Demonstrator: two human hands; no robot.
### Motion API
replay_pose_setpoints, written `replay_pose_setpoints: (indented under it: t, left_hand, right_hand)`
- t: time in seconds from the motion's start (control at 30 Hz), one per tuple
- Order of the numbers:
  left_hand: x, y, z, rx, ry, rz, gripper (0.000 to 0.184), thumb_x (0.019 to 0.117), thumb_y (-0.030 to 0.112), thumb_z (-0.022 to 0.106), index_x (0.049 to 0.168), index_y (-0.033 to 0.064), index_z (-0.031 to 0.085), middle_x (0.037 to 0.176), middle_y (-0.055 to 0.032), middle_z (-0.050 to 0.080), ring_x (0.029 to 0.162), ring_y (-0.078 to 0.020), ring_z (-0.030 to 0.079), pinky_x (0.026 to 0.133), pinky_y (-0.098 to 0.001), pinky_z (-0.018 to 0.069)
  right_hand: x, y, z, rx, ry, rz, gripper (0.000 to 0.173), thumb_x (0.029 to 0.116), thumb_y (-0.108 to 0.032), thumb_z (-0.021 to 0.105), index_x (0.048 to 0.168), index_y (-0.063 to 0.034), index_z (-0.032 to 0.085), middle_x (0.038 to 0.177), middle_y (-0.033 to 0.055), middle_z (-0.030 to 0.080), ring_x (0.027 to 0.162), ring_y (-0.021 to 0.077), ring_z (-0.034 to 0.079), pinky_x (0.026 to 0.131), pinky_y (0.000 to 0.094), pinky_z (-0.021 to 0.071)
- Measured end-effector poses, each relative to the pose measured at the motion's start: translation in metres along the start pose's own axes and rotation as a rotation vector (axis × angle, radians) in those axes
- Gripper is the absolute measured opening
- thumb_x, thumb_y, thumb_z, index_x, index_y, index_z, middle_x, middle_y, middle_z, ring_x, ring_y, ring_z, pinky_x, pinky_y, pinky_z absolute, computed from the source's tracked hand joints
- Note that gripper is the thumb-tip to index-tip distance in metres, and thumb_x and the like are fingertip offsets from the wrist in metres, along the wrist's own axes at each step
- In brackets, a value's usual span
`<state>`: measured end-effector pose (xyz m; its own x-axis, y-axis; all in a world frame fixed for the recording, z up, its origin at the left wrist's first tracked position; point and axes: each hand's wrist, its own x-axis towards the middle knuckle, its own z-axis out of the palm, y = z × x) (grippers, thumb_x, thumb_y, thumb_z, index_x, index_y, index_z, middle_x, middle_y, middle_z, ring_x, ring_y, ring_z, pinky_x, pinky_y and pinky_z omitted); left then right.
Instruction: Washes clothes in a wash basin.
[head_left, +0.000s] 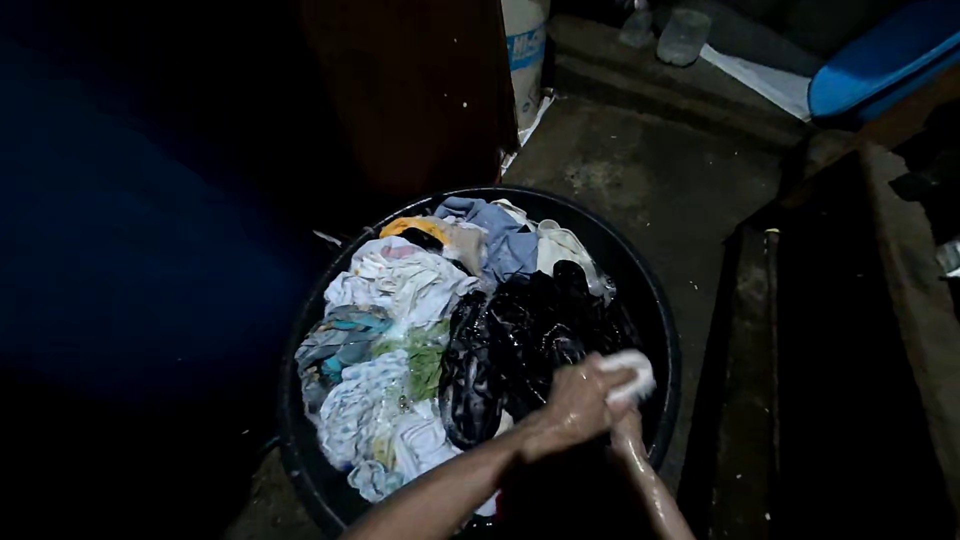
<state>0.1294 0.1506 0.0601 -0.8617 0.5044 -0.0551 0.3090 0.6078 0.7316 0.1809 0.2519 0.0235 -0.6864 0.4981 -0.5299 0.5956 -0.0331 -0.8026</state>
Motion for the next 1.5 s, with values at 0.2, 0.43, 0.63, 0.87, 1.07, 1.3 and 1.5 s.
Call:
replay_pose_setpoints:
  t: [0.2, 0.43, 0.63, 0.87, 1.07, 1.3, 1.5]
  left_hand:
    - [0.062, -0.103, -0.041, 0.19, -0.091, -0.194, 0.042, 0.1046, 0.038, 0.057, 0.141, 0.0179, 0.063, 0.132, -0.0278, 0.062, 0.117, -0.0477, 0.063, 0.096, -0.0667, 0.049]
    - [0.021, -0.119, -0.11, 0.221, 0.402, -0.333, 0.04, 0.0988, 0.031, 0.071, 0.134, 0.0128, 0.067, 0.122, -0.0303, 0.064, 0.102, -0.0507, 0.066, 0.083, -0.0683, 0.0523]
    - [0.001, -0.137, -0.072, 0.203, -0.003, -0.536, 0.041, 0.1017, 0.028, 0.06, 0.14, 0.0134, 0.062, 0.127, -0.0249, 0.067, 0.118, -0.045, 0.065, 0.098, -0.0641, 0.0501]
    - [-0.029, -0.104, -0.083, 0.078, -0.335, -0.496, 0.046, 0.0979, 0.026, 0.068, 0.14, 0.0105, 0.061, 0.129, -0.0224, 0.067, 0.122, -0.0422, 0.063, 0.104, -0.0624, 0.0467]
    - [0.015, -0.085, -0.125, 0.069, -0.071, -0.362, 0.033, 0.1028, 0.028, 0.061, 0.131, 0.0128, 0.07, 0.124, -0.0171, 0.071, 0.119, -0.0382, 0.065, 0.101, -0.0628, 0.0476]
    - [0.014, -0.076, -0.037, 0.15, -0.116, -0.461, 0.042, 0.1051, 0.021, 0.05, 0.146, 0.024, 0.059, 0.146, -0.0293, 0.05, 0.107, -0.0472, 0.067, 0.088, -0.0617, 0.0536]
    - [0.011, -0.088, -0.019, 0.234, -0.077, -0.266, 0.039, 0.0997, 0.013, 0.059, 0.137, 0.0189, 0.067, 0.136, -0.0309, 0.059, 0.096, -0.0486, 0.069, 0.08, -0.0608, 0.0551]
  right_hand:
    - [-0.008, -0.027, -0.003, -0.002, -0.079, -0.13, 0.036, 0.1076, -0.016, 0.049, 0.134, 0.0076, 0.056, 0.128, 0.024, 0.06, 0.115, 0.0259, 0.057, 0.1, 0.0432, 0.0449]
    - [0.012, -0.102, -0.015, -0.007, 0.221, -0.725, 0.051, 0.0918, -0.012, 0.073, 0.131, 0.008, 0.046, 0.113, 0.0178, 0.061, 0.097, 0.0116, 0.062, 0.086, 0.0254, 0.0532]
    - [0.107, -0.082, 0.069, -0.928, -0.157, -0.671, 0.077, 0.0955, -0.049, 0.067, 0.157, -0.0103, 0.041, 0.169, 0.0209, 0.017, 0.154, 0.0493, 0.013, 0.115, 0.0748, 0.0162]
    - [0.129, -0.103, 0.094, -1.378, -0.463, -0.379, 0.058, 0.1053, -0.049, 0.047, 0.137, -0.0019, 0.06, 0.139, 0.0253, 0.059, 0.131, 0.044, 0.054, 0.104, 0.0638, 0.042]
    - [0.107, -0.067, 0.073, -1.056, -0.706, -0.127, 0.047, 0.1134, -0.024, 0.035, 0.146, 0.0073, 0.048, 0.153, 0.0286, 0.045, 0.145, 0.0393, 0.041, 0.12, 0.0533, 0.0287]
    - [0.128, -0.051, 0.063, -0.722, -0.608, -0.062, 0.046, 0.1125, -0.023, 0.038, 0.144, 0.0091, 0.05, 0.151, 0.0271, 0.047, 0.144, 0.0343, 0.043, 0.12, 0.0468, 0.0298]
    - [0.139, -0.028, 0.081, -0.692, -0.316, -0.306, 0.045, 0.1087, -0.01, 0.043, 0.146, 0.0151, 0.042, 0.153, 0.0332, 0.042, 0.146, 0.0394, 0.039, 0.123, 0.0444, 0.0262]
